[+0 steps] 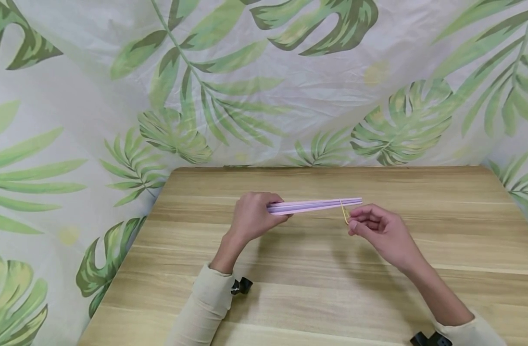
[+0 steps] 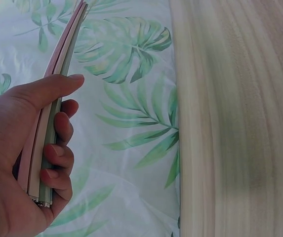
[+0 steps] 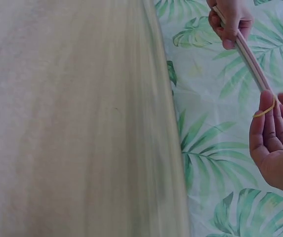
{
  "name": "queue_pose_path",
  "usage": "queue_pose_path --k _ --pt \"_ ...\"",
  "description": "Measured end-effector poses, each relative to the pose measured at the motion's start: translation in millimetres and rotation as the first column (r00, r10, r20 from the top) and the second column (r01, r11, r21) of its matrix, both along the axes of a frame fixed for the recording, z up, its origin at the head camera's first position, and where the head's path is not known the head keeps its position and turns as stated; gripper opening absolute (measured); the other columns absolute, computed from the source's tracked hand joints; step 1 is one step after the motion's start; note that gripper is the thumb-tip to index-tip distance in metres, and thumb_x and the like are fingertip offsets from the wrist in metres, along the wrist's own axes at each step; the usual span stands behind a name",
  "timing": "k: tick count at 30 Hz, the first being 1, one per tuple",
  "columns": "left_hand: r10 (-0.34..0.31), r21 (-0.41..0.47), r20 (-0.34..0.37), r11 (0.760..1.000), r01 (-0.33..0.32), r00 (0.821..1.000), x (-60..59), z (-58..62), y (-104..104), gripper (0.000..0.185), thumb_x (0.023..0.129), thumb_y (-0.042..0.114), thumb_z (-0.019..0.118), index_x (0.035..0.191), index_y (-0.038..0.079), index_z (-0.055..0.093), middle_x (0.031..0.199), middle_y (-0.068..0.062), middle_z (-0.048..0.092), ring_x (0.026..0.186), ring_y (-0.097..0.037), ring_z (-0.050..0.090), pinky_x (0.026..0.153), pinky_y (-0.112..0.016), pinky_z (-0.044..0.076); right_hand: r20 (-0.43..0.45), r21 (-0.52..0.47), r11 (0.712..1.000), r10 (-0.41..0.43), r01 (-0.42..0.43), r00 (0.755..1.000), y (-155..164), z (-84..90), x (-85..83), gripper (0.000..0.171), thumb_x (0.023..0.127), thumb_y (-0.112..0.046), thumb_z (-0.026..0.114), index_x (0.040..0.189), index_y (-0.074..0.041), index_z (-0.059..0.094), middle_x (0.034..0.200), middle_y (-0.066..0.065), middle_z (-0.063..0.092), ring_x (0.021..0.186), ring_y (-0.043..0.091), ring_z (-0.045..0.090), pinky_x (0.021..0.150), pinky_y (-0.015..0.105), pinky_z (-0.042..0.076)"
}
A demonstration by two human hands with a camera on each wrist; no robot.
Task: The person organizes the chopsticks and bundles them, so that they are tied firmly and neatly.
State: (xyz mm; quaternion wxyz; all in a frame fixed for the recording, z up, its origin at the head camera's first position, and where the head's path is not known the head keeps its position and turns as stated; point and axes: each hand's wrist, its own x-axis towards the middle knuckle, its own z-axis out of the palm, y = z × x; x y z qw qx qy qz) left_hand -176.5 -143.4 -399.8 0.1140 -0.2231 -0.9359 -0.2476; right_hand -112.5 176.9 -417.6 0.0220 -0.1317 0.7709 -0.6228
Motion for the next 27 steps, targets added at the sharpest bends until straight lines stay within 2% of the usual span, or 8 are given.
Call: queue_pose_path --k 5,10,15,19,22,27 --pt "-0.004 0.027 0.0 1.0 0.004 1.0 0.2 1.3 -0.1 0.02 0.08 0.033 0.094 0.091 0.019 0.085 0.08 0.005 0.078 0.062 -0.008 0.059 0.056 -0.028 0.047 0.0 -0.043 0.999 0.027 -0.027 1.0 0.5 -7.9 -2.3 0.024 0.111 -0.006 0.055 0.127 0.011 0.063 0.104 -0.006 0.077 0.092 0.016 0.08 0.087 0.026 0.063" --pt "-0.007 0.049 0.011 0.999 0.006 1.0 1.3 2.5 -0.1 0.022 0.08 0.034 0.095 0.092 0.018 0.086 0.081 0.005 0.079 0.063 -0.007 0.061 0.058 -0.028 0.049 0.038 -0.034 0.998 0.048 -0.047 0.998 0.3 -12.0 -4.5 0.025 0.111 -0.005 0.055 0.126 0.014 0.062 0.106 -0.001 0.079 0.092 0.015 0.08 0.088 0.033 0.064" --pt "0.0 0.073 0.021 0.997 -0.002 1.0 2.2 4.0 0.3 0.026 0.079 0.035 0.096 0.093 0.017 0.086 0.084 0.004 0.081 0.066 -0.007 0.065 0.062 -0.028 0.051 0.1 0.011 0.996 0.083 -0.085 0.992 0.0 -12.4 -4.2 0.027 0.109 -0.008 0.06 0.128 0.011 0.062 0.115 0.018 0.077 0.093 0.016 0.08 0.089 0.033 0.063" --pt "0.011 0.065 0.032 0.998 -0.013 0.999 2.3 5.0 0.5 0.025 0.079 0.036 0.096 0.093 0.018 0.086 0.082 0.005 0.081 0.064 -0.007 0.063 0.062 -0.028 0.05 0.122 0.005 0.994 0.104 -0.106 0.987 -1.7 -13.1 -3.3 0.028 0.106 -0.008 0.065 0.128 0.01 0.062 0.12 0.034 0.072 0.094 0.016 0.08 0.089 0.032 0.064" --pt "0.021 0.061 0.046 0.998 -0.024 0.999 2.2 4.9 0.6 0.024 0.079 0.036 0.096 0.092 0.018 0.086 0.081 0.005 0.08 0.063 -0.007 0.061 0.062 -0.028 0.049 0.107 -0.002 0.993 0.115 -0.115 0.988 -4.1 -13.8 -2.2 0.027 0.104 -0.008 0.068 0.126 0.008 0.064 0.119 0.034 0.072 0.096 0.014 0.08 0.089 0.033 0.064" --pt "0.051 0.055 0.069 0.997 -0.055 0.996 1.8 4.0 1.0 0.024 0.08 0.036 0.095 0.091 0.018 0.086 0.079 0.004 0.08 0.062 -0.008 0.06 0.061 -0.029 0.048 0.027 0.037 0.995 0.097 -0.098 0.995 -9.1 -14.8 0.8 0.021 0.101 -0.01 0.074 0.12 -0.001 0.072 0.115 0.02 0.078 0.099 0.009 0.079 0.084 0.03 0.063"
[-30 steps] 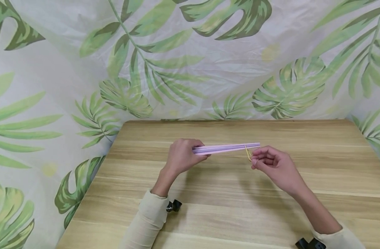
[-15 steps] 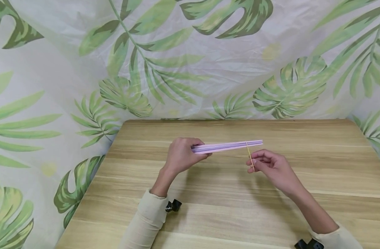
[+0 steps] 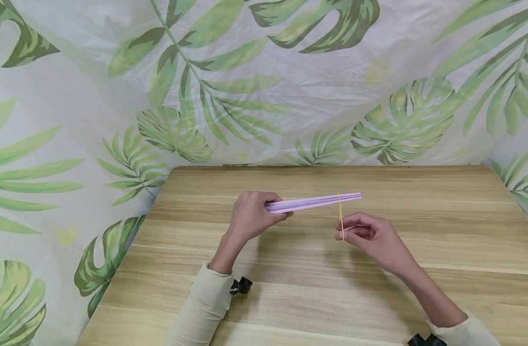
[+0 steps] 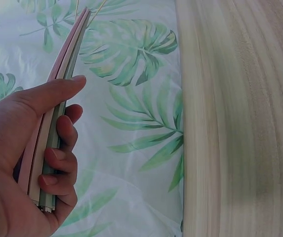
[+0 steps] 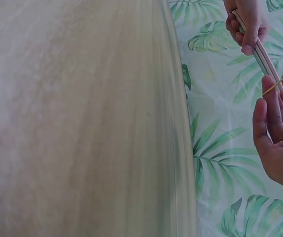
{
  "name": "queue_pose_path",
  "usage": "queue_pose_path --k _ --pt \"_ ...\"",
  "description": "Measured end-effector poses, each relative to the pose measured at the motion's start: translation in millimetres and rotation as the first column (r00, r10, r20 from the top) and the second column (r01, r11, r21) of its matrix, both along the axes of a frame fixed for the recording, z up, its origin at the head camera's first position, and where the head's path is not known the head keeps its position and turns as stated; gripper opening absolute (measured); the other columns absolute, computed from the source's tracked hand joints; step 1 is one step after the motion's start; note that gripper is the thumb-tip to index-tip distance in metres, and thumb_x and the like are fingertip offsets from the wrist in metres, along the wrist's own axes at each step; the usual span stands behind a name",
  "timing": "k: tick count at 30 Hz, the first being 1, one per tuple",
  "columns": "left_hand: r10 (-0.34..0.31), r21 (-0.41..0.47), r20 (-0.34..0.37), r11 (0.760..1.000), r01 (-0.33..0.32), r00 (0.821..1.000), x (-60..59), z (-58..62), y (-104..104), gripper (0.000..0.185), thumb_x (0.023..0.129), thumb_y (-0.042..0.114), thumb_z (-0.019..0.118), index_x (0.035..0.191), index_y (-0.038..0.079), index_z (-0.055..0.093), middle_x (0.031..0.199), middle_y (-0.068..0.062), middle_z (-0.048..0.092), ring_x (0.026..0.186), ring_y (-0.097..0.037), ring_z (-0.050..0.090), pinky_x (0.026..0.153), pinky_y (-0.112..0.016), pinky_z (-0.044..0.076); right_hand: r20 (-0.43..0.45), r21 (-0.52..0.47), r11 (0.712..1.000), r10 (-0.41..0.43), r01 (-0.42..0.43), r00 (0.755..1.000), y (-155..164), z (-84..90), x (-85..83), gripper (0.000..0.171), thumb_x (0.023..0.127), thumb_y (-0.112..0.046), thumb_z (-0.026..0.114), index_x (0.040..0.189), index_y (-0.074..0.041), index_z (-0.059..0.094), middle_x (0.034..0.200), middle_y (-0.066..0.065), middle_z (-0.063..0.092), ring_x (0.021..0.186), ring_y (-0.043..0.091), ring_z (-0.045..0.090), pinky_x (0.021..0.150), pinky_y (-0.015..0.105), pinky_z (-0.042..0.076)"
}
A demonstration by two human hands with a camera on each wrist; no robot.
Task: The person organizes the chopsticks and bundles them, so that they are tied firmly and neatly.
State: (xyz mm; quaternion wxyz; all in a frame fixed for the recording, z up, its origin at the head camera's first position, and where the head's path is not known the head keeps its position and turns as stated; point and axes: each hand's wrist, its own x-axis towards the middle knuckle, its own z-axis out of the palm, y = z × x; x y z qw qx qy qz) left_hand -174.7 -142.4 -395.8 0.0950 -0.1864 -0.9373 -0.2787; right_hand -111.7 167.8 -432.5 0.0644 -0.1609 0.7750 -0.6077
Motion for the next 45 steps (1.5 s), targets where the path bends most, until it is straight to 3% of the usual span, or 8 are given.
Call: queue_pose_path --k 5,10,13,17,20,25,33,45 --pt "0.022 0.005 0.052 1.0 -0.022 0.998 0.7 -0.1 1.5 0.023 0.08 0.038 0.095 0.088 0.02 0.085 0.077 0.006 0.078 0.06 -0.008 0.057 0.057 -0.027 0.045 -0.147 0.035 0.999 0.012 -0.007 0.989 -5.0 -1.6 2.2 0.027 0.097 -0.003 0.077 0.124 -0.005 0.077 0.117 0.013 0.079 0.095 0.005 0.078 0.08 0.024 0.062" --pt "0.031 0.004 0.103 0.999 -0.032 0.994 1.2 -0.8 3.5 0.022 0.08 0.04 0.094 0.087 0.021 0.085 0.076 0.007 0.077 0.057 -0.007 0.055 0.054 -0.027 0.042 -0.366 0.089 0.996 0.045 -0.013 0.93 -9.9 -5.8 2.4 0.06 0.09 0.003 0.081 0.147 -0.007 0.066 0.118 0.013 0.078 0.088 0.004 0.077 0.084 0.02 0.061" --pt "0.033 0.001 0.111 0.999 -0.034 0.993 0.8 -1.6 4.1 0.022 0.081 0.04 0.094 0.088 0.02 0.085 0.077 0.006 0.077 0.058 -0.009 0.055 0.055 -0.027 0.042 -0.405 0.083 0.996 0.062 -0.031 0.912 -12.1 -6.5 3.8 0.081 0.087 0.008 0.081 0.16 -0.008 0.049 0.12 0.016 0.076 0.086 0.004 0.077 0.084 0.02 0.061" --pt "0.046 -0.001 0.095 0.999 -0.047 0.994 -0.3 -3.2 5.4 0.022 0.082 0.041 0.093 0.088 0.021 0.085 0.075 0.006 0.076 0.058 -0.009 0.055 0.055 -0.027 0.042 -0.357 0.026 0.999 0.032 -0.024 0.933 -15.5 -7.3 7.4 0.104 0.085 0.014 0.08 0.171 -0.012 0.027 0.125 0.016 0.074 0.084 0.004 0.079 0.08 0.024 0.063" --pt "0.061 0.004 0.059 0.998 -0.062 0.996 -0.1 -4.0 7.8 0.023 0.082 0.041 0.093 0.088 0.02 0.085 0.074 0.005 0.076 0.057 -0.009 0.054 0.054 -0.027 0.042 -0.284 -0.069 0.998 -0.013 -0.007 0.959 -18.5 -8.6 10.0 0.118 0.085 0.015 0.08 0.174 -0.019 0.011 0.128 0.001 0.073 0.085 0.006 0.08 0.077 0.028 0.064" --pt "0.072 0.047 -0.032 0.996 -0.071 0.997 1.6 -6.1 13.3 0.024 0.082 0.038 0.094 0.088 0.017 0.085 0.075 0.003 0.078 0.057 -0.008 0.056 0.053 -0.026 0.042 -0.095 -0.274 0.961 -0.053 0.025 0.994 -21.4 -7.6 12.7 0.117 0.094 0.014 0.072 0.174 -0.022 -0.006 0.131 -0.011 0.069 0.09 0.012 0.081 0.082 0.032 0.065" --pt "0.044 0.077 -0.157 0.997 -0.032 0.987 1.5 -8.3 16.3 0.025 0.078 0.035 0.098 0.088 0.016 0.086 0.079 0.002 0.081 0.06 -0.01 0.066 0.056 -0.029 0.049 0.125 -0.417 0.891 -0.139 0.179 0.982 -16.0 -0.8 6.0 0.079 0.103 0.013 0.051 0.171 -0.009 0.017 0.12 -0.002 0.073 0.085 0.014 0.08 0.078 0.041 0.066" --pt "-0.032 0.074 -0.161 0.996 0.044 0.986 0.0 -9.1 11.8 0.025 0.077 0.034 0.098 0.089 0.015 0.087 0.086 0.001 0.083 0.067 -0.011 0.072 0.062 -0.031 0.054 0.152 -0.574 0.789 -0.162 0.22 0.975 -5.2 4.4 1.3 0.047 0.11 -0.004 0.056 0.153 -0.008 0.04 0.107 -0.003 0.075 0.077 0.011 0.076 0.067 0.029 0.064"
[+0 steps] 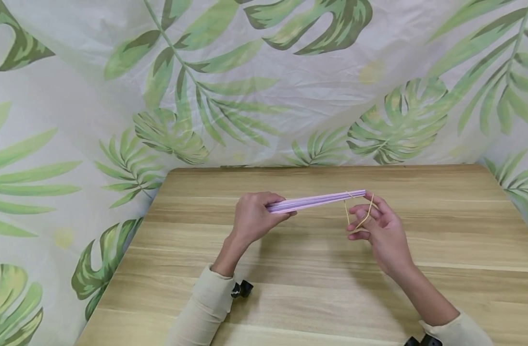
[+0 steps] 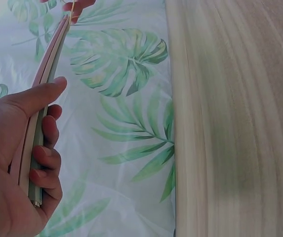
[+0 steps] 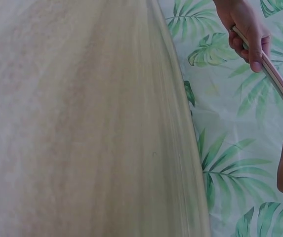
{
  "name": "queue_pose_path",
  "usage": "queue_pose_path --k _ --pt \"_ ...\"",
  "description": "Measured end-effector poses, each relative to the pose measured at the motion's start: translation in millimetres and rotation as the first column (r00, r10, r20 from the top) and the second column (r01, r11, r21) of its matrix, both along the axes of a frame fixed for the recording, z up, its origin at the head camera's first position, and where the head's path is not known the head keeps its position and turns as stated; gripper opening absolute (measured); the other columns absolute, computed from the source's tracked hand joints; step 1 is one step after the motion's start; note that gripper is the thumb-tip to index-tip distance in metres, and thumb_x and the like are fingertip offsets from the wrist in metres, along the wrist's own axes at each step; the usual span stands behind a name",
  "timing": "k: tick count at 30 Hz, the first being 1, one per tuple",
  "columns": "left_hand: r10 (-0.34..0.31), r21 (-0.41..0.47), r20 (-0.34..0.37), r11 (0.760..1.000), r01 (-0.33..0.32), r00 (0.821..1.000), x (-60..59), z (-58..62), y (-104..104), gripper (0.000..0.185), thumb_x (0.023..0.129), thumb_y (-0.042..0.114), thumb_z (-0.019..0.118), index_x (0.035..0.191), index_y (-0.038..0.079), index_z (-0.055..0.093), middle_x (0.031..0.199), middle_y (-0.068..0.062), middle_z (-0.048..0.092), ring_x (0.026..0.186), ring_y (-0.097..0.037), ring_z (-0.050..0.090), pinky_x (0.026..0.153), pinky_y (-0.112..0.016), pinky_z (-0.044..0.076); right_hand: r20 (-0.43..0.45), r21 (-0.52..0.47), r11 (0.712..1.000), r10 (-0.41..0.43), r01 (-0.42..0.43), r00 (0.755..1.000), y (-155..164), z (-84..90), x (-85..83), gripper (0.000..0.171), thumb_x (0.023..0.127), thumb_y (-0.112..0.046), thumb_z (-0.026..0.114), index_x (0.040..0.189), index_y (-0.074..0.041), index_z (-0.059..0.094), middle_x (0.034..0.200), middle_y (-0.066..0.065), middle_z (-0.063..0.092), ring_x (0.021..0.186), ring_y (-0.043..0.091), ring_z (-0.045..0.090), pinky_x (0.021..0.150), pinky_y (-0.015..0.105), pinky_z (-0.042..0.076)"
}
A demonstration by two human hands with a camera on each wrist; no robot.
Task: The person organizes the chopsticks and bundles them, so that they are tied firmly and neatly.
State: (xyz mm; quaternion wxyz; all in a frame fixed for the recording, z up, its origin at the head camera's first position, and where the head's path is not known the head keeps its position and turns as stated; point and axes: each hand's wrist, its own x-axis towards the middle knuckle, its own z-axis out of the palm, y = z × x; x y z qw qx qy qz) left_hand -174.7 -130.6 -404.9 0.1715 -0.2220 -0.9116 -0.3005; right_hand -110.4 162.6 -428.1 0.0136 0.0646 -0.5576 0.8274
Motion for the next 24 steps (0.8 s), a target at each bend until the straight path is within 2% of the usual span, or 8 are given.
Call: queue_pose_path --k 8,11,17,24 --pt "-0.113 -0.016 -0.048 0.994 0.113 0.992 -2.8 0.9 -7.3 0.023 0.077 0.029 0.098 0.092 0.015 0.087 0.087 0.0 0.083 0.071 -0.012 0.075 0.065 -0.033 0.058 -0.028 -0.014 1.0 -0.019 0.018 0.999 1.3 -1.0 -1.7 0.037 0.109 0.0 0.057 0.143 -0.012 0.061 0.101 -0.003 0.074 0.073 0.01 0.074 0.063 0.026 0.062" --pt "-0.161 -0.038 -0.067 0.987 0.158 0.985 -3.5 1.0 -9.4 0.021 0.078 0.028 0.098 0.092 0.016 0.087 0.084 0.002 0.082 0.066 -0.009 0.071 0.061 -0.029 0.055 -0.015 0.0 1.0 -0.02 0.02 1.0 1.5 -2.1 -1.8 0.035 0.107 0.002 0.059 0.138 -0.013 0.065 0.1 -0.003 0.073 0.071 0.01 0.072 0.061 0.025 0.061" --pt "-0.24 -0.06 -0.062 0.97 0.237 0.969 -4.7 0.8 -10.2 0.015 0.081 0.026 0.096 0.09 0.018 0.087 0.076 0.006 0.077 0.059 -0.002 0.057 0.056 -0.02 0.045 0.018 0.113 0.994 0.002 -0.004 1.0 2.2 -5.1 -1.7 0.033 0.104 0.001 0.065 0.132 -0.016 0.067 0.098 -0.005 0.069 0.068 0.009 0.069 0.059 0.025 0.06" --pt "-0.263 -0.065 -0.052 0.963 0.26 0.963 -3.4 0.0 -10.1 0.016 0.08 0.025 0.096 0.09 0.018 0.087 0.077 0.006 0.078 0.06 -0.002 0.057 0.057 -0.019 0.044 0.048 0.232 0.971 0.04 -0.05 0.998 -0.7 -11.6 0.3 0.03 0.098 -0.005 0.077 0.127 -0.011 0.07 0.095 0.0 0.07 0.069 0.008 0.071 0.06 0.027 0.061"
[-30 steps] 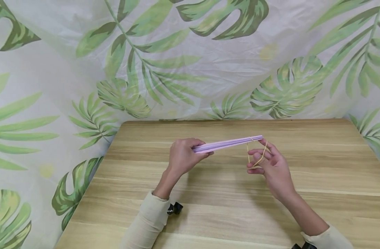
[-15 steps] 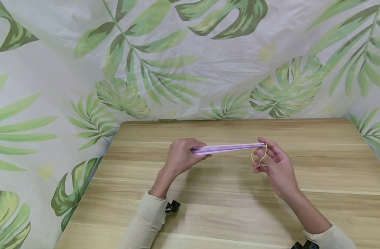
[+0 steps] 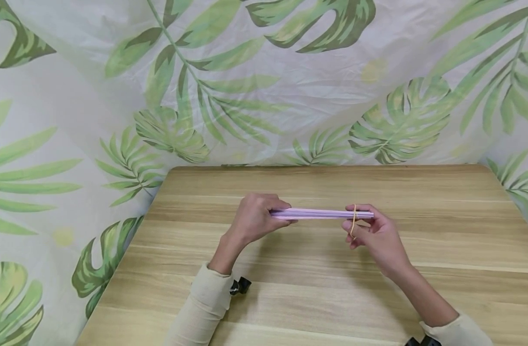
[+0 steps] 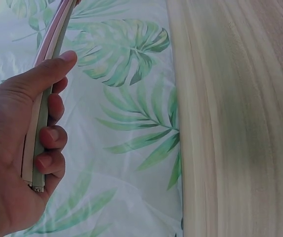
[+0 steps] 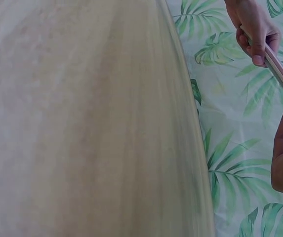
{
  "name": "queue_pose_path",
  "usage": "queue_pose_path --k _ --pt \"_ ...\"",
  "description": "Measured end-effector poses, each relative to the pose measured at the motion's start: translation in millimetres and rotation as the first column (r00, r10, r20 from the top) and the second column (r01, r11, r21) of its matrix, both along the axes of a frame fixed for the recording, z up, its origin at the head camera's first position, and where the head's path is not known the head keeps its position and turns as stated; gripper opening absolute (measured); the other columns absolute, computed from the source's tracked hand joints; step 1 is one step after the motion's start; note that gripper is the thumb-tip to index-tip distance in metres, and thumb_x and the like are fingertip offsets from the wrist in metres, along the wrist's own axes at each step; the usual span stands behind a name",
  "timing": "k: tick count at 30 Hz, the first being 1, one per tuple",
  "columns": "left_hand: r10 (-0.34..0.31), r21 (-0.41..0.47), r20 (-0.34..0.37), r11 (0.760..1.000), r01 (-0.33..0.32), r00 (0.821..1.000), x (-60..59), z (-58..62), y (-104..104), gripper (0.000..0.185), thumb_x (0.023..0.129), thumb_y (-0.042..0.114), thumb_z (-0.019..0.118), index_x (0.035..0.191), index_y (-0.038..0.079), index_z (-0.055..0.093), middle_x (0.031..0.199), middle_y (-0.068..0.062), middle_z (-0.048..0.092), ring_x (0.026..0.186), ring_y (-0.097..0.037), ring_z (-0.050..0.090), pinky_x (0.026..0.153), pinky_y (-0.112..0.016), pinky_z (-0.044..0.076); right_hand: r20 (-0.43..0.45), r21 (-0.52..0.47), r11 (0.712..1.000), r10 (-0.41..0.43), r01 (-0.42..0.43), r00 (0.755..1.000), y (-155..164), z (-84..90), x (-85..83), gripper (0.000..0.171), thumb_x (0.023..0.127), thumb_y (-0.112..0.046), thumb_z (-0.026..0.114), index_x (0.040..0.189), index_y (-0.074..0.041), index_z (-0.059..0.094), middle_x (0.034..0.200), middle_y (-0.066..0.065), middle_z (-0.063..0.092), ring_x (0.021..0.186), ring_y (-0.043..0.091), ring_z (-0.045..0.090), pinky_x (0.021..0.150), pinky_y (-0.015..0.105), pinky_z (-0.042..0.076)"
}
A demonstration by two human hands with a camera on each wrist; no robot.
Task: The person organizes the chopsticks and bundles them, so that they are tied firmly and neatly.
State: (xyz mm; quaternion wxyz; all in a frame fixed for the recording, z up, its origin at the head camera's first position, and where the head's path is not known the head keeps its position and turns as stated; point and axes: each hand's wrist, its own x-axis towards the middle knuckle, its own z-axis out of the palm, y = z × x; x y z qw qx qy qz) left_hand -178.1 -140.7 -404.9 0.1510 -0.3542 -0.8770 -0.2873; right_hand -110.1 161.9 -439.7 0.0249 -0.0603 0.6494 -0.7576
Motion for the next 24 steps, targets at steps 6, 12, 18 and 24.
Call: queue_pose_path --k 6,12,18,24 --pt "0.019 -0.005 0.004 1.0 -0.019 1.0 1.1 1.6 0.1 0.016 0.08 0.026 0.096 0.09 0.019 0.087 0.078 0.007 0.078 0.061 -0.003 0.059 0.057 -0.019 0.044 -0.001 0.032 0.999 0.022 -0.022 1.0 -3.1 -2.3 0.3 0.026 0.096 0.001 0.076 0.115 -0.016 0.069 0.091 -0.004 0.071 0.067 0.006 0.068 0.06 0.025 0.059" --pt "0.06 0.02 0.037 0.998 -0.06 0.998 0.3 3.4 -1.9 0.015 0.08 0.027 0.096 0.088 0.018 0.087 0.077 0.007 0.077 0.06 -0.001 0.059 0.057 -0.02 0.046 -0.008 0.018 1.0 0.02 -0.02 1.0 -1.3 0.2 0.4 0.028 0.097 0.003 0.074 0.117 -0.016 0.069 0.092 -0.006 0.067 0.068 0.006 0.069 0.061 0.023 0.057" --pt "0.058 0.02 0.033 0.998 -0.059 0.998 -0.9 2.6 -1.6 0.017 0.081 0.029 0.095 0.09 0.017 0.087 0.078 0.005 0.078 0.06 -0.001 0.059 0.057 -0.021 0.047 -0.019 0.023 1.0 0.011 -0.01 1.0 -1.5 0.9 1.2 0.029 0.096 0.003 0.074 0.118 -0.014 0.067 0.092 -0.005 0.065 0.068 0.006 0.069 0.061 0.022 0.055" --pt "0.059 0.018 0.034 0.998 -0.06 0.998 -1.6 2.5 -2.8 0.019 0.079 0.029 0.096 0.09 0.017 0.087 0.079 0.005 0.079 0.062 -0.003 0.062 0.058 -0.021 0.048 -0.032 0.04 0.999 -0.005 0.006 0.999 -1.1 0.9 1.9 0.03 0.095 0.004 0.077 0.119 -0.011 0.065 0.091 -0.004 0.065 0.068 0.007 0.069 0.06 0.022 0.055"
